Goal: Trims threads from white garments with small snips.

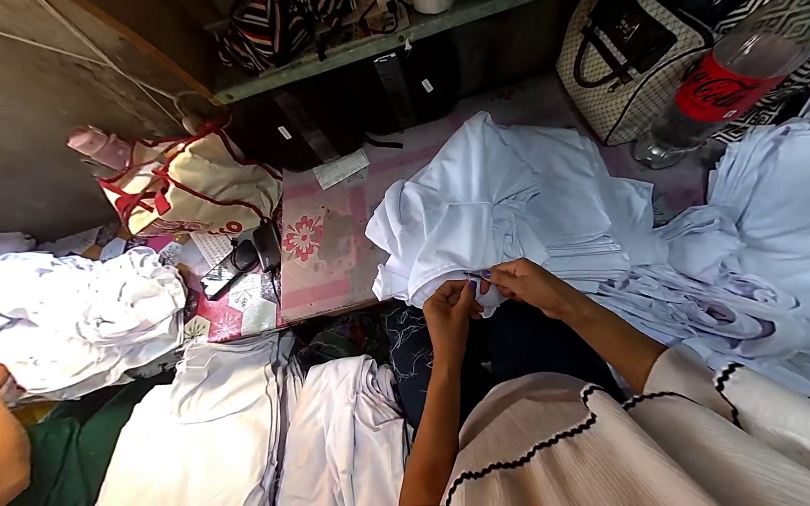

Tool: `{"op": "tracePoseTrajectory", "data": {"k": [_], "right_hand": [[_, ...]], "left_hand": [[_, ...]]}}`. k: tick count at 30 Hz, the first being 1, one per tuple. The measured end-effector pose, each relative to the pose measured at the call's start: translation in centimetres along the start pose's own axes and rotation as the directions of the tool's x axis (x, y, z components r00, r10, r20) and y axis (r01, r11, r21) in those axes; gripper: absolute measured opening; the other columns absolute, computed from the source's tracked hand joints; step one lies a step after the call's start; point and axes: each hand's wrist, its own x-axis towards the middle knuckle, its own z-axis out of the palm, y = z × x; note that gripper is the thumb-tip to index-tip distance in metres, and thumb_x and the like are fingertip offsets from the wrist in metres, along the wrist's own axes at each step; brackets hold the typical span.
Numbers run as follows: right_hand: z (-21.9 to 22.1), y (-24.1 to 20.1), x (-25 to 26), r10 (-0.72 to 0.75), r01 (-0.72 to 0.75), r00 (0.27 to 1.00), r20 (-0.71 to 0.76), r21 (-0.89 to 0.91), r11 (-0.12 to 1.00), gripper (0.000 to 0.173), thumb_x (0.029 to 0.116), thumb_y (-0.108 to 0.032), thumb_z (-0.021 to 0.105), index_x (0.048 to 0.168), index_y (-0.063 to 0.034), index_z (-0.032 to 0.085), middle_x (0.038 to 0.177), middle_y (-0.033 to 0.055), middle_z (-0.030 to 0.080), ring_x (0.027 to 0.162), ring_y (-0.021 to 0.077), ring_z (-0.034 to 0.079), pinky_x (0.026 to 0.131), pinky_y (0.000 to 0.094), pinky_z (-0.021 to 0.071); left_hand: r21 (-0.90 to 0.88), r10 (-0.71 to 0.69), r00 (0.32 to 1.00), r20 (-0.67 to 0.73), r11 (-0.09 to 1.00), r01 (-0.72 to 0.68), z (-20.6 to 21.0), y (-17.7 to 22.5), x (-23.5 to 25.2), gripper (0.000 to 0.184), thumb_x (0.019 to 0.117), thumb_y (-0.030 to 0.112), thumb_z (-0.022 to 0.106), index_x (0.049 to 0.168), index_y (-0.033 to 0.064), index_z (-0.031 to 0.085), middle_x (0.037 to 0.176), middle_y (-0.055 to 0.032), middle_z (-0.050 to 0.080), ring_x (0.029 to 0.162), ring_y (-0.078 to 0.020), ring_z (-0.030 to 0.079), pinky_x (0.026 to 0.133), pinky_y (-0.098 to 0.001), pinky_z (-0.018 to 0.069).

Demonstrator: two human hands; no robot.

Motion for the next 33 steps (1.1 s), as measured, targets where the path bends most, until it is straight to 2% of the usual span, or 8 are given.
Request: {"op": "tracePoseTrajectory", "data": {"k": [7,10,12,16,20,22,30,33], "right_hand": [[-1.3,0.4,-2.6,-0.24,0.183,0.957,-0.165,-0.303,0.935,0.035,0.1089,-0.027,0.047,0.103,-0.0047,0.073,0.07,-0.006,0.053,0.059,-0.0007,0.044,0.059,0.0189,0.0391],[0.2,1.0,-1.4,-0.495,0.219,0.82,-0.286,-0.643,0.734,0.035,0.099,-0.032,0.066,0.106,0.0009,0.075,0.083,0.0145,0.073,0.073,0.0266,0.069,0.07,0.0484,0.0556],[1.0,1.5,0.2,-0.52,0.173,0.791,-0.323,-0.697,0.696,0.027,0.0962,-0.023,0.069,0.102,0.0021,0.076,0.084,0.0195,0.074,0.077,0.0369,0.072,0.07,0.0583,0.0549],[-0.9,-0.4,0.6,-0.281,0.149,0.887,-0.366,-0.348,0.925,0.019,0.0972,-0.016,0.069,0.102,0.0022,0.073,0.084,0.0103,0.069,0.074,0.0143,0.062,0.073,0.034,0.0525],[-1.4,-0.8,0.3,-0.109,0.13,0.944,-0.311,0.047,0.99,0.009,0.0947,-0.01,0.072,0.094,-0.0012,0.069,0.068,-0.0053,0.056,0.054,-0.0017,0.043,0.052,0.0163,0.0362],[-1.1,-0.6,0.5,-0.085,0.132,0.954,-0.287,0.149,0.98,0.007,0.0954,-0.009,0.07,0.094,-0.0025,0.067,0.066,-0.0068,0.055,0.051,-0.0021,0.04,0.049,0.0154,0.0341],[-1.8,1.3,-0.6,-0.227,0.227,0.891,-0.392,-0.048,0.973,0.011,0.0969,-0.013,0.068,0.095,-0.0024,0.066,0.069,-0.0054,0.056,0.058,-0.0015,0.046,0.056,0.0167,0.0394],[-1.5,1.6,-0.7,-0.241,0.25,0.898,-0.368,-0.023,0.968,0.011,0.1003,-0.014,0.063,0.097,-0.0034,0.063,0.068,-0.0057,0.054,0.058,-0.0008,0.047,0.056,0.0169,0.0401]], "left_hand": [[0.769,-0.177,0.957,0.231,0.636,-0.068,-2.2,3.3,-2.9,0.028,0.0934,0.028,0.073,0.093,-0.0002,0.076,0.091,-0.0151,0.071,0.084,-0.031,0.07,0.077,-0.0551,0.0548],[0.756,0.098,0.982,0.162,0.627,-0.187,0.1,2.0,-1.2,0.039,0.0888,0.026,0.079,0.11,-0.0063,0.071,0.107,-0.0239,0.069,0.087,-0.0353,0.07,0.077,-0.0514,0.0576],[0.779,0.03,0.974,0.224,0.595,-0.197,1.3,0.1,0.3,0.028,0.0941,0.018,0.071,0.106,-0.0074,0.071,0.104,-0.0248,0.07,0.092,-0.0379,0.071,0.082,-0.0533,0.0562],[0.741,-0.255,0.853,0.456,0.64,-0.205,0.9,1.9,-1.0,0.02,0.0974,0.013,0.064,0.097,-0.0051,0.074,0.093,-0.0202,0.073,0.091,-0.0357,0.071,0.086,-0.0557,0.0553],[0.663,0.2,0.947,0.25,0.678,-0.318,1.3,3.0,-1.6,0.021,0.0976,0.012,0.062,0.094,-0.0062,0.072,0.087,-0.018,0.071,0.077,-0.0293,0.071,0.072,-0.0467,0.0581],[0.649,0.244,0.953,0.181,0.699,-0.302,2.0,2.4,0.6,0.029,0.0993,0.015,0.063,0.113,-0.0106,0.068,0.1,-0.0227,0.071,0.086,-0.0315,0.071,0.081,-0.046,0.0579],[0.623,-0.161,0.824,0.543,0.736,-0.267,0.0,0.5,-1.3,0.02,0.1001,0.006,0.058,0.1,-0.0073,0.073,0.096,-0.0203,0.073,0.09,-0.0311,0.072,0.086,-0.0485,0.0574],[0.64,0.068,0.91,0.41,0.689,-0.34,1.2,1.0,-3.6,0.017,0.0976,0.006,0.061,0.099,-0.0064,0.072,0.095,-0.0203,0.071,0.083,-0.0314,0.072,0.076,-0.0468,0.0594]]}}
